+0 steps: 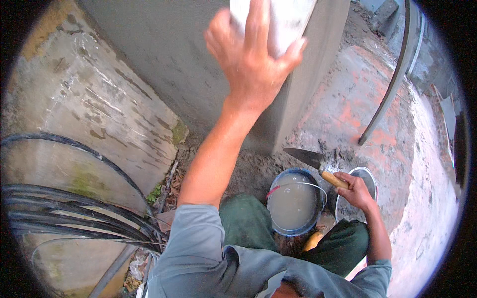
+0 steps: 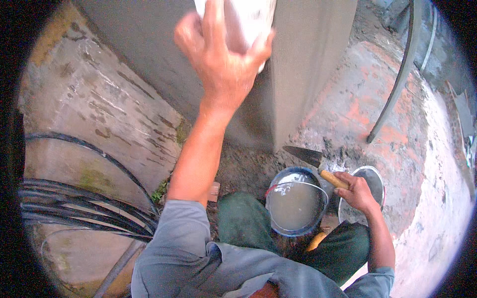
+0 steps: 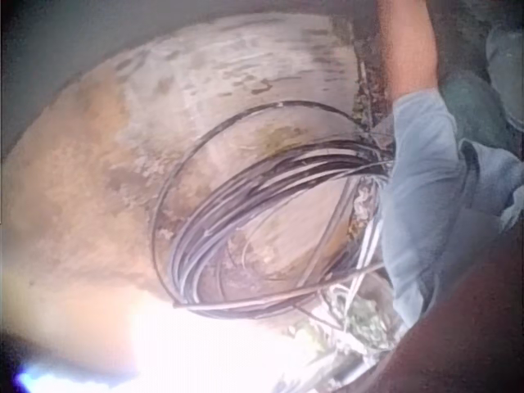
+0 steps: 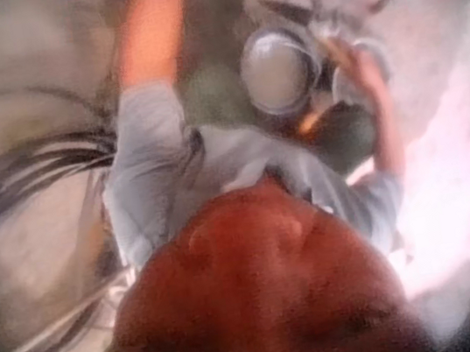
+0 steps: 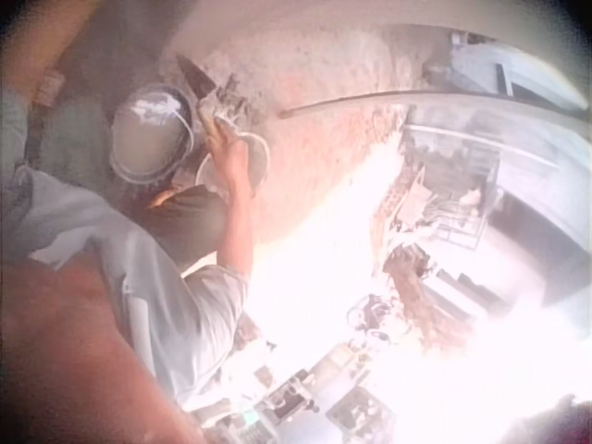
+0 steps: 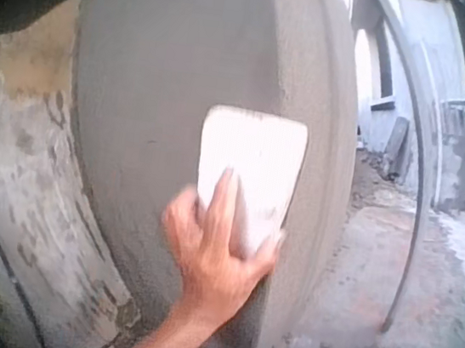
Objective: The person applies wet cement to a wall using a trowel and smooths it with a float. They repeatedly scoop cement from a bucket, spread it on the wall, and level the surface in a continuous sequence.
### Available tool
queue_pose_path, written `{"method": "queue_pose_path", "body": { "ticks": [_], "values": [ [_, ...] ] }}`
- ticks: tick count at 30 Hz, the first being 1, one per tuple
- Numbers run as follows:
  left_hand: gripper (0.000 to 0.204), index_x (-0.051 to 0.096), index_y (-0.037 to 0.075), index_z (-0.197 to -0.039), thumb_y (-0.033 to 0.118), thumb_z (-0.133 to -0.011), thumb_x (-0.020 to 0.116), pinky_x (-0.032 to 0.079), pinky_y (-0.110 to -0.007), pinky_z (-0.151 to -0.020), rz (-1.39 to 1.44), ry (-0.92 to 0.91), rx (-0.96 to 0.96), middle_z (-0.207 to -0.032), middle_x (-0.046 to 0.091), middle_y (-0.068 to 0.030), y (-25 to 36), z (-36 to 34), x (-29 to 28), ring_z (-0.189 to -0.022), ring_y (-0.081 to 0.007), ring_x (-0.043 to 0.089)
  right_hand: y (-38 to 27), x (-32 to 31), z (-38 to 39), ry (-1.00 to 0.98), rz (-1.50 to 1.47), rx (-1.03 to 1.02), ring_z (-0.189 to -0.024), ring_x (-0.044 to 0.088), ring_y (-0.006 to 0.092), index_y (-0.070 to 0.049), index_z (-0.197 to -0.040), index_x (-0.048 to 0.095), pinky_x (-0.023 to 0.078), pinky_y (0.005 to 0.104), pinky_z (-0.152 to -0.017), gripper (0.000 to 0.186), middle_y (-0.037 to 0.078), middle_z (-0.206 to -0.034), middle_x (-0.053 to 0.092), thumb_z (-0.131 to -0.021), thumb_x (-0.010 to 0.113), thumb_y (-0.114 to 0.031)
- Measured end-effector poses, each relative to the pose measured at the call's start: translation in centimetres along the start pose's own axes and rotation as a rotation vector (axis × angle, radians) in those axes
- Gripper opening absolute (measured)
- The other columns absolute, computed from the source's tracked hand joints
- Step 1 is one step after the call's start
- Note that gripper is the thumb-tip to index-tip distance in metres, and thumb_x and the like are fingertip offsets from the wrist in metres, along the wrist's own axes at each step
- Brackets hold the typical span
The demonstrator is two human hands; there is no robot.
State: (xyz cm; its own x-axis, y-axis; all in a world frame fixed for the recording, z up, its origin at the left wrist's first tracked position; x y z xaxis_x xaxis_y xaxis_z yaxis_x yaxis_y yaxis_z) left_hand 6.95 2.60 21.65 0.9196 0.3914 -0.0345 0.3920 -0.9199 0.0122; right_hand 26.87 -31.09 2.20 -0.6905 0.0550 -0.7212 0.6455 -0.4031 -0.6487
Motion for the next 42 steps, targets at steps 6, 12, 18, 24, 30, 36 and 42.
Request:
{"method": "queue_pose_path", "body": {
  "ticks": [6,12,18,24,30,36,42],
  "values": [
    [0.081,0.036,-0.003,-0.149,0.022,-0.084,0.078,0.043,-0.052,-0.094,-0.040,-0.019,-0.593,-0.121,0.045,-0.0311,-9.9,0.7,-3.8,-0.107,-0.0426,0.050,0.7,-0.2,1.3,-0.063,-0.010,0.082,-0.105,0.070,0.0243,-0.004,-0.131,0.063,0.052,0.0362,-0.093,0.053,0.016,-0.116,0.072,-0.080,0.077,-0.007],
    [0.072,0.041,0.005,-0.151,0.018,-0.087,0.071,0.048,-0.050,-0.097,0.020,0.012,-0.551,-0.128,0.041,-0.0208,-5.6,-4.9,-0.7,-0.119,-0.0343,0.049,0.6,0.0,0.5,-0.052,-0.013,0.093,-0.105,0.070,0.0241,-0.005,-0.131,0.063,0.052,0.0356,-0.094,0.053,0.016,-0.113,0.073,-0.080,0.077,-0.006],
    [0.088,0.044,-0.002,-0.145,0.031,-0.074,0.084,0.037,-0.054,-0.102,-0.068,0.009,-0.170,-0.127,0.050,-0.0250,-5.1,6.6,-2.1,-0.117,-0.0410,0.043,1.1,0.5,0.1,-0.045,-0.077,0.103,-0.111,0.068,0.0227,-0.003,-0.131,0.063,0.050,0.0338,-0.098,0.051,0.014,-0.119,0.072,-0.081,0.076,-0.003],
    [0.076,0.035,-0.011,-0.146,0.027,-0.090,0.071,0.043,-0.052,-0.102,-0.083,0.094,-0.790,-0.129,0.049,-0.0330,-18.2,11.6,-4.6,-0.114,-0.0458,0.053,2.4,0.1,1.1,-0.057,-0.029,0.108,-0.112,0.066,0.0225,-0.002,-0.131,0.063,0.048,0.0343,-0.100,0.053,0.014,-0.122,0.070,-0.080,0.078,-0.003],
    [0.077,0.035,-0.011,-0.145,0.025,-0.090,0.074,0.043,-0.045,-0.106,0.076,0.093,-0.934,-0.139,0.048,-0.0310,-15.4,13.7,-4.4,-0.124,-0.0391,0.055,2.4,0.4,0.5,-0.053,-0.015,0.094,-0.116,0.064,0.0227,0.001,-0.132,0.062,0.047,0.0342,-0.103,0.054,0.014,-0.125,0.068,-0.080,0.078,-0.003],
    [0.075,0.044,-0.007,-0.144,0.036,-0.090,0.073,0.038,-0.044,-0.111,-0.351,0.134,-0.424,-0.140,0.052,-0.0336,-26.3,-1.8,-6.0,-0.134,-0.0442,0.048,3.5,1.0,0.3,-0.118,-0.092,0.143,-0.122,0.057,0.0205,0.004,-0.134,0.059,0.041,0.0327,-0.108,0.053,0.011,-0.131,0.064,-0.082,0.071,0.004],
    [0.058,0.056,-0.006,-0.131,0.036,-0.092,0.066,0.048,-0.042,-0.098,-0.358,0.165,-0.380,-0.125,0.063,-0.0266,-28.5,8.2,-7.2,-0.116,-0.0375,0.061,3.8,0.4,0.6,-0.065,-0.181,0.254,-0.123,0.058,0.0186,0.004,-0.134,0.059,0.044,0.0308,-0.106,0.054,0.011,-0.136,0.062,-0.081,0.071,0.008]
  ]
}}
Point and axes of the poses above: each hand's wrist, its own z-axis away from the middle knuckle, its own x-axis out of the palm, y = z × x, the point moved 3 cm from there along -z, towards the middle knuckle
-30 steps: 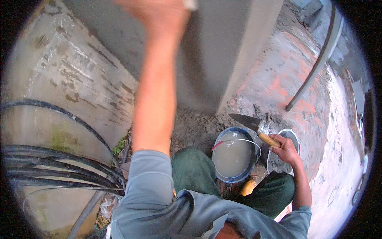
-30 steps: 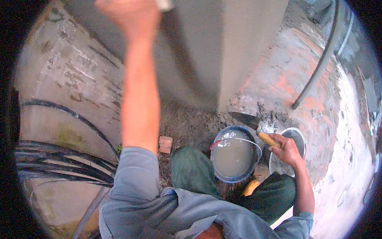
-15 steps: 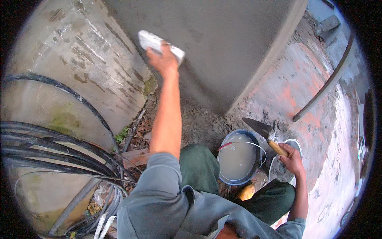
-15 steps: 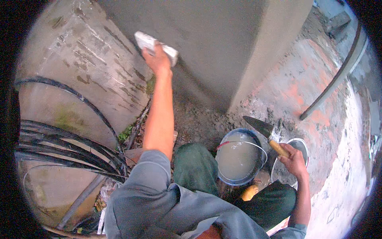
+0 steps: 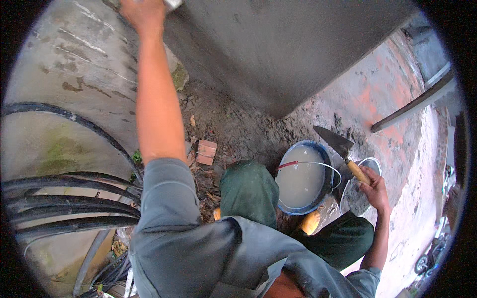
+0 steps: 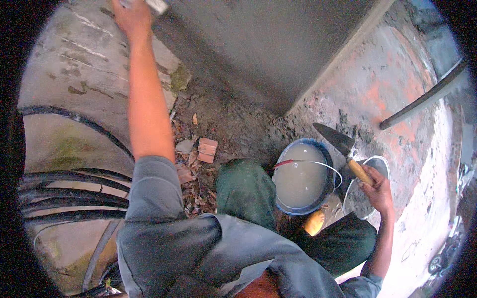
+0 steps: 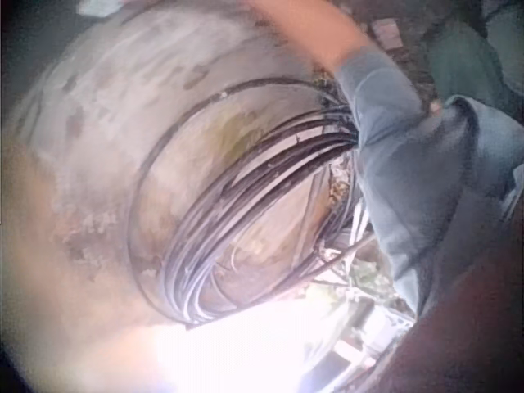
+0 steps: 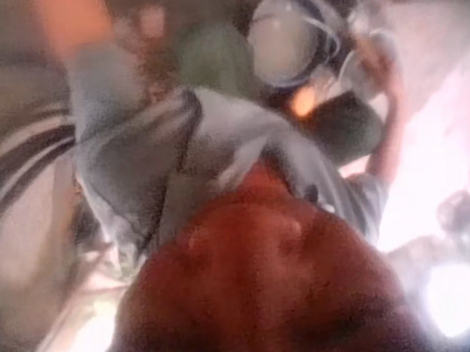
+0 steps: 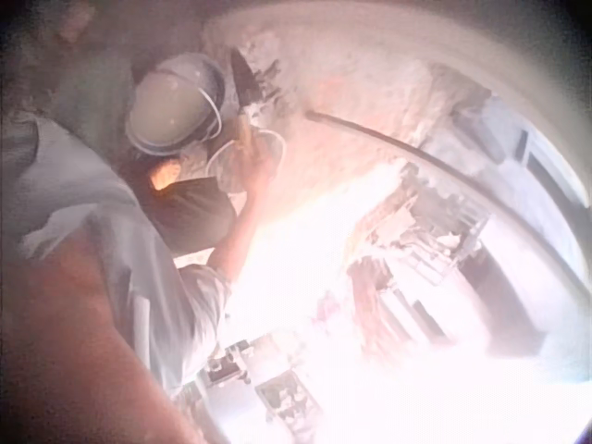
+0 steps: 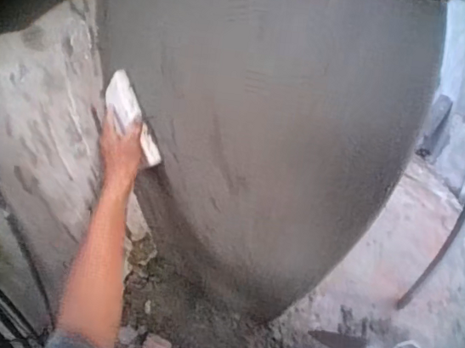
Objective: The person applies wet cement to a wall using a trowel and smooths it with a float. They repeatedly scoop cement from a bucket, spread it on the wall, and level the surface in a continuous sequence.
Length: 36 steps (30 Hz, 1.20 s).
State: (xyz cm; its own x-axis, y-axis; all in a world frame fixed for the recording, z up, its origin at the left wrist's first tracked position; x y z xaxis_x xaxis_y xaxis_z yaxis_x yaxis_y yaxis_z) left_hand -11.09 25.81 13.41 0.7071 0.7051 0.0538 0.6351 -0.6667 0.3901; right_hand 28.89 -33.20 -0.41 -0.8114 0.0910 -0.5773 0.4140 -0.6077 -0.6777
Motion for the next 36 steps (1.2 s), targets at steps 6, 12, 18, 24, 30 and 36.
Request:
{"method": "queue_pose_path", "body": {
  "ticks": [6,12,18,24,30,36],
  "values": [
    [0.083,0.028,-0.004,-0.154,0.029,-0.092,0.072,0.044,-0.046,-0.104,0.245,-0.303,-0.636,-0.141,0.043,-0.0293,-4.4,17.2,-2.2,-0.123,-0.0409,0.053,1.6,-1.5,2.5,0.026,0.020,0.097,-0.130,0.054,0.0207,0.003,-0.138,0.057,0.043,0.0326,-0.109,0.057,0.013,-0.141,0.059,-0.083,0.070,0.005],
    [0.083,0.014,0.008,-0.161,0.037,-0.099,0.062,0.041,-0.052,-0.111,0.365,-0.385,-1.149,-0.158,0.021,-0.0295,-6.3,27.2,-3.2,-0.138,-0.0425,0.043,2.9,-2.9,5.9,0.143,-0.032,0.247,-0.097,0.059,0.0120,0.000,-0.141,0.055,0.049,0.0259,-0.083,0.058,0.007,-0.124,0.065,-0.085,0.068,0.002],
    [0.056,0.039,0.005,-0.143,0.028,-0.095,0.058,0.054,-0.047,-0.085,0.590,-0.249,-1.682,-0.129,0.054,-0.0196,-10.3,35.6,-6.7,-0.108,-0.0334,0.061,1.4,-3.6,7.7,0.227,-0.037,0.265,-0.071,0.048,0.0048,-0.003,-0.141,0.056,0.040,0.0212,-0.060,0.055,-0.002,-0.100,0.065,-0.087,0.069,-0.006],
    [0.051,0.041,0.013,-0.138,0.036,-0.096,0.057,0.048,-0.054,-0.091,0.657,-0.198,-1.774,-0.121,0.057,-0.0199,-16.2,38.5,-9.3,-0.111,-0.0346,0.059,2.2,-4.1,9.6,0.272,-0.010,0.364,-0.066,0.048,0.0057,-0.005,-0.142,0.056,0.039,0.0213,-0.057,0.057,-0.003,-0.089,0.062,-0.086,0.069,-0.008],
    [0.045,0.046,0.013,-0.129,0.036,-0.093,0.061,0.046,-0.053,-0.092,0.632,-0.442,-1.773,-0.117,0.058,-0.0130,-16.7,41.0,-5.3,-0.107,-0.0311,0.059,2.9,-4.5,11.6,0.316,0.004,0.449,-0.064,0.047,0.0058,-0.009,-0.143,0.056,0.039,0.0220,-0.057,0.059,-0.004,-0.082,0.059,-0.085,0.068,-0.009],
    [0.044,0.048,0.011,-0.130,0.032,-0.094,0.061,0.054,-0.049,-0.087,0.567,-0.512,-1.802,-0.121,0.060,-0.0128,-9.4,45.8,-5.5,-0.106,-0.0296,0.063,3.9,-4.6,13.0,0.343,0.020,0.460,-0.061,0.046,0.0046,-0.009,-0.142,0.056,0.038,0.0209,-0.053,0.058,-0.006,-0.077,0.056,-0.086,0.069,-0.015]
  ]
}}
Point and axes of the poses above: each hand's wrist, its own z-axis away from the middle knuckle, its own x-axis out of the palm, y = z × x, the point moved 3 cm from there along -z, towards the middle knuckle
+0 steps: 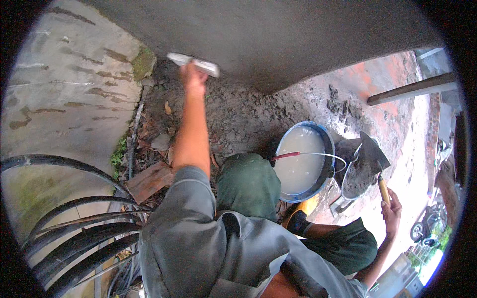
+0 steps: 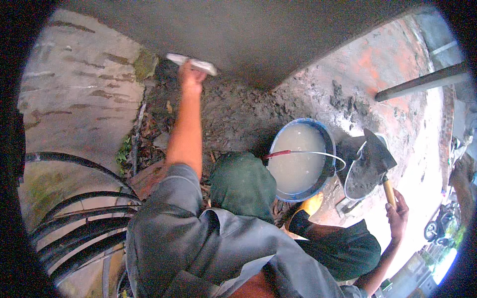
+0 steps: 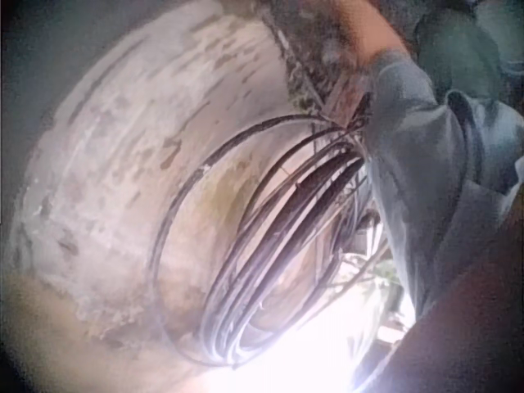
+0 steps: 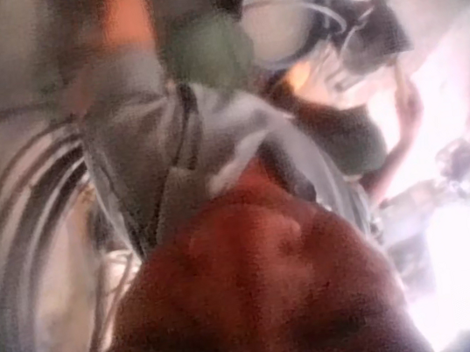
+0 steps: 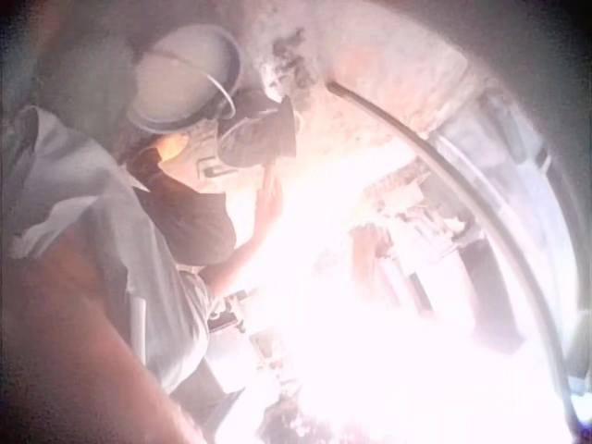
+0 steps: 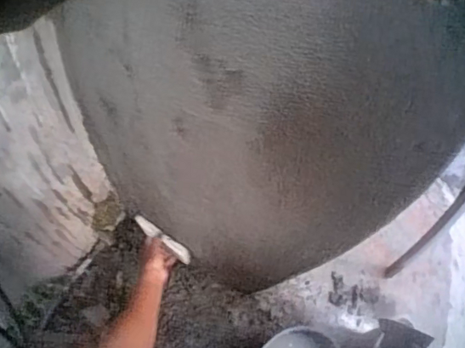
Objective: The person applies wet cement to a wall using a trowel and smooths it with a float. They repeatedly scoop cement from a bucket, spread it on the wall, and level the surface in a continuous sequence.
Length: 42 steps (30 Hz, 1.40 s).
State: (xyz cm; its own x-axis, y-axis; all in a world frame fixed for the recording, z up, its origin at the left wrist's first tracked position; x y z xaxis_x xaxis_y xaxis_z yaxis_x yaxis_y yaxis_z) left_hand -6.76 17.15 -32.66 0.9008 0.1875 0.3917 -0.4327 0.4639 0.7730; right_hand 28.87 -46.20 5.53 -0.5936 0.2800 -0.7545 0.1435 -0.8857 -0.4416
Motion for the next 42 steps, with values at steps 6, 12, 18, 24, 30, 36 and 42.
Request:
{"method": "queue_pose_path", "body": {
  "ticks": [6,12,18,24,30,36,42],
  "values": [
    [0.047,0.046,0.007,-0.133,0.026,-0.095,0.065,0.056,-0.051,-0.087,0.097,-0.031,-0.079,-0.123,0.058,-0.0148,-0.8,7.3,4.8,-0.110,-0.0304,0.062,-1.2,0.3,-1.2,-0.024,-0.006,-0.066,-0.059,0.046,0.0036,-0.010,-0.142,0.057,0.037,0.0201,-0.050,0.056,-0.007,-0.075,0.055,-0.088,0.070,-0.019],
    [0.076,0.022,0.006,-0.157,0.020,-0.095,0.064,0.053,-0.047,-0.092,0.028,0.143,0.331,-0.138,0.052,-0.0222,8.0,3.1,3.4,-0.116,-0.0341,0.060,-1.3,0.5,-1.3,-0.042,0.030,-0.050,-0.059,0.046,0.0035,-0.010,-0.142,0.057,0.037,0.0204,-0.050,0.055,-0.006,-0.078,0.056,-0.090,0.069,-0.021],
    [0.044,0.044,0.004,-0.132,0.030,-0.098,0.058,0.055,-0.051,-0.087,0.016,0.022,-0.042,-0.124,0.058,-0.0185,-0.3,1.5,1.8,-0.107,-0.0316,0.063,0.3,-0.2,0.1,0.019,0.040,-0.009,-0.060,0.046,0.0038,-0.011,-0.142,0.058,0.037,0.0204,-0.049,0.053,-0.006,-0.078,0.056,-0.091,0.069,-0.021],
    [0.044,0.044,0.008,-0.130,0.036,-0.098,0.058,0.054,-0.055,-0.087,0.070,-0.045,-0.102,-0.122,0.059,-0.0151,-6.8,7.0,4.6,-0.108,-0.0327,0.063,0.3,-0.3,0.6,0.016,0.034,-0.024,-0.059,0.045,0.0034,-0.011,-0.141,0.058,0.036,0.0202,-0.049,0.053,-0.007,-0.077,0.055,-0.090,0.069,-0.022],
    [0.043,0.051,0.007,-0.123,0.039,-0.097,0.064,0.054,-0.058,-0.086,0.214,-0.113,-0.112,-0.112,0.064,-0.0148,-1.9,12.4,8.4,-0.101,-0.0335,0.067,-1.5,0.5,-0.1,-0.021,-0.023,-0.109,-0.059,0.045,0.0028,-0.010,-0.140,0.058,0.036,0.0200,-0.049,0.054,-0.008,-0.076,0.054,-0.088,0.071,-0.020],
    [0.055,0.041,0.001,-0.136,0.020,-0.094,0.071,0.058,-0.047,-0.078,0.290,-0.018,0.356,-0.113,0.063,-0.0158,10.6,15.8,12.5,-0.101,-0.0289,0.066,-2.3,1.0,-1.2,-0.033,-0.024,-0.133,-0.058,0.045,0.0022,-0.010,-0.140,0.059,0.036,0.0191,-0.049,0.054,-0.008,-0.078,0.056,-0.087,0.070,-0.015],
    [0.096,0.022,-0.005,-0.155,0.018,-0.083,0.080,0.035,-0.052,-0.108,-0.408,-0.010,1.091,-0.141,0.035,-0.0322,13.8,24.3,17.0,-0.124,-0.0417,0.044,-2.5,1.3,-2.3,-0.068,-0.035,-0.128,-0.057,0.044,0.0016,-0.010,-0.139,0.059,0.035,0.0185,-0.048,0.052,-0.008,-0.078,0.058,-0.089,0.071,-0.014]
  ]
}}
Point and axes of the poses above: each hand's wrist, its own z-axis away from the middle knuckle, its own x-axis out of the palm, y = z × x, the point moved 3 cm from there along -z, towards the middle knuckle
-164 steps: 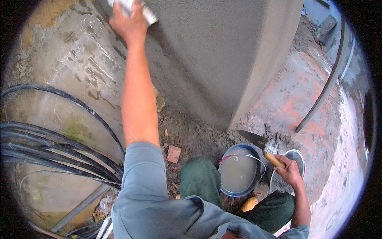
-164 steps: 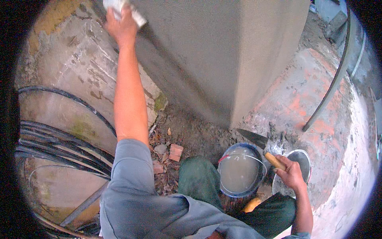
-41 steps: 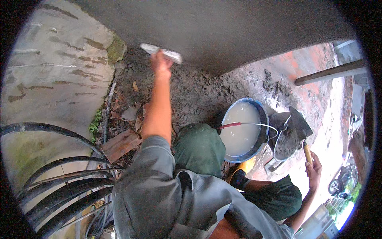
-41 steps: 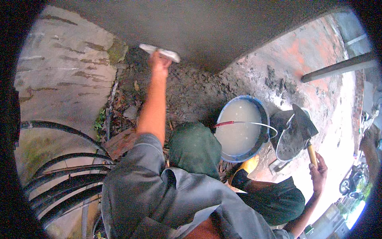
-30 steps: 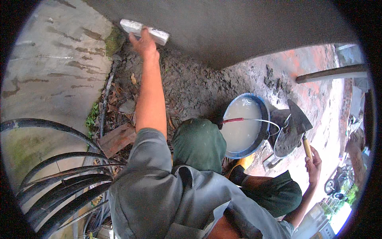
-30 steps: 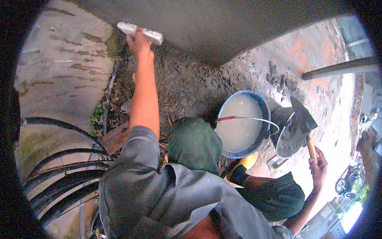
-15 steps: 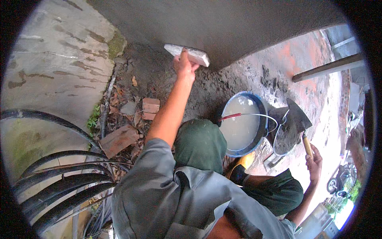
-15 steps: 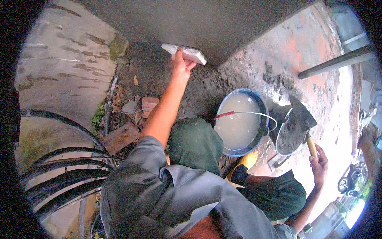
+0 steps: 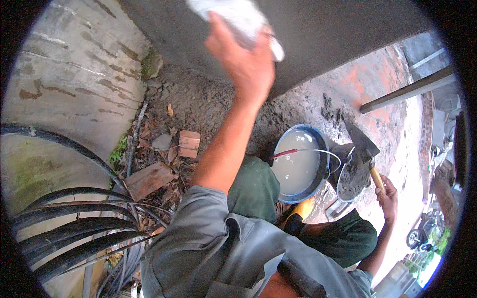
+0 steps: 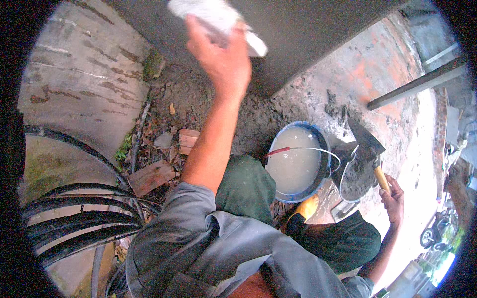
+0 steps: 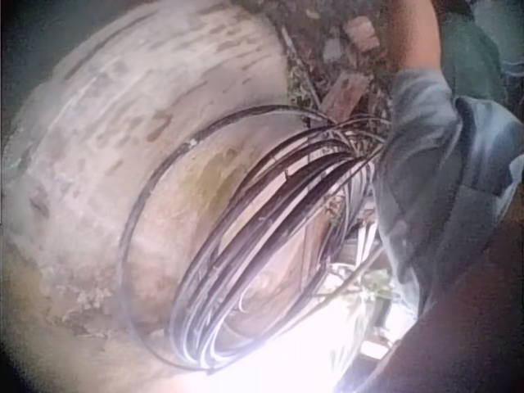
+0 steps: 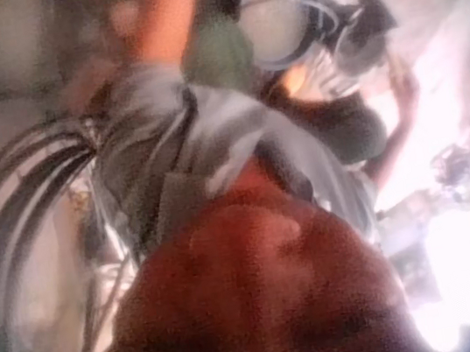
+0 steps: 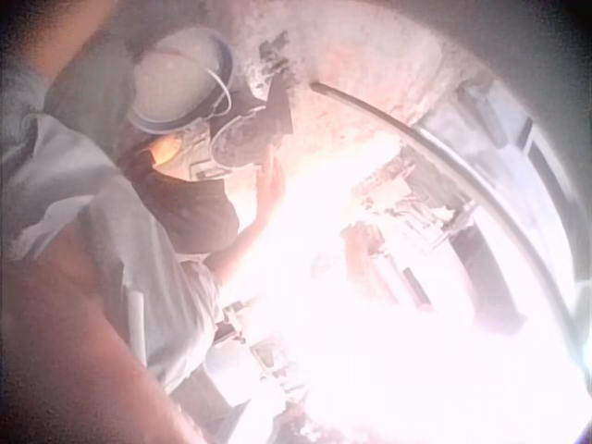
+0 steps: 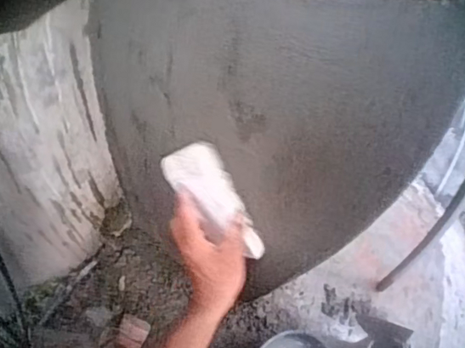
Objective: The person applies wet cement to a wall using a trowel and smooths it with a float. They repeatedly scoop cement from a bucket, spread it on the wall, and level the surface in a continuous sequence.
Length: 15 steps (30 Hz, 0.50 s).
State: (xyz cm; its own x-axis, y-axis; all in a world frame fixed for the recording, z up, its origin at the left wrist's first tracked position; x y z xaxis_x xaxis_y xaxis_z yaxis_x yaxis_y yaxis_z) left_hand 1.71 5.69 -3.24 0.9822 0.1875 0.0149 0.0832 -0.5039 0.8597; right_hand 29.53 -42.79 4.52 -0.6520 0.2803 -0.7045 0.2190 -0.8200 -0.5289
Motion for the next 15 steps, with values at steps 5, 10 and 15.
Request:
{"method": "queue_pose_path", "body": {
  "ticks": [5,10,15],
  "values": [
    [0.099,0.038,0.005,-0.153,0.029,-0.071,0.088,0.033,-0.059,-0.103,-0.114,-0.129,0.513,-0.137,0.040,-0.0309,3.0,2.4,0.7,-0.123,-0.0460,0.040,-1.0,0.4,-1.1,-0.011,-0.018,-0.015,-0.056,0.044,0.0006,-0.010,-0.139,0.060,0.034,0.0187,-0.047,0.052,-0.010,-0.072,0.056,-0.088,0.071,-0.009],
    [0.100,0.036,0.005,-0.155,0.028,-0.072,0.087,0.036,-0.052,-0.104,-0.216,-0.008,0.460,-0.131,0.045,-0.0261,-3.4,-5.2,-2.1,-0.122,-0.0406,0.041,-0.3,0.5,-1.5,-0.023,-0.034,0.001,-0.055,0.044,0.0004,-0.011,-0.138,0.060,0.034,0.0185,-0.046,0.054,-0.010,-0.072,0.058,-0.086,0.070,-0.003],
    [0.084,0.019,-0.002,-0.156,0.013,-0.093,0.072,0.043,-0.045,-0.108,0.215,0.110,-0.219,-0.138,0.049,-0.0249,-9.1,-3.2,-3.1,-0.127,-0.0333,0.050,0.9,0.0,-1.2,-0.016,-0.048,-0.017,-0.055,0.044,0.0016,-0.013,-0.138,0.060,0.035,0.0192,-0.046,0.054,-0.008,-0.077,0.060,-0.086,0.069,-0.005]
  ]
}}
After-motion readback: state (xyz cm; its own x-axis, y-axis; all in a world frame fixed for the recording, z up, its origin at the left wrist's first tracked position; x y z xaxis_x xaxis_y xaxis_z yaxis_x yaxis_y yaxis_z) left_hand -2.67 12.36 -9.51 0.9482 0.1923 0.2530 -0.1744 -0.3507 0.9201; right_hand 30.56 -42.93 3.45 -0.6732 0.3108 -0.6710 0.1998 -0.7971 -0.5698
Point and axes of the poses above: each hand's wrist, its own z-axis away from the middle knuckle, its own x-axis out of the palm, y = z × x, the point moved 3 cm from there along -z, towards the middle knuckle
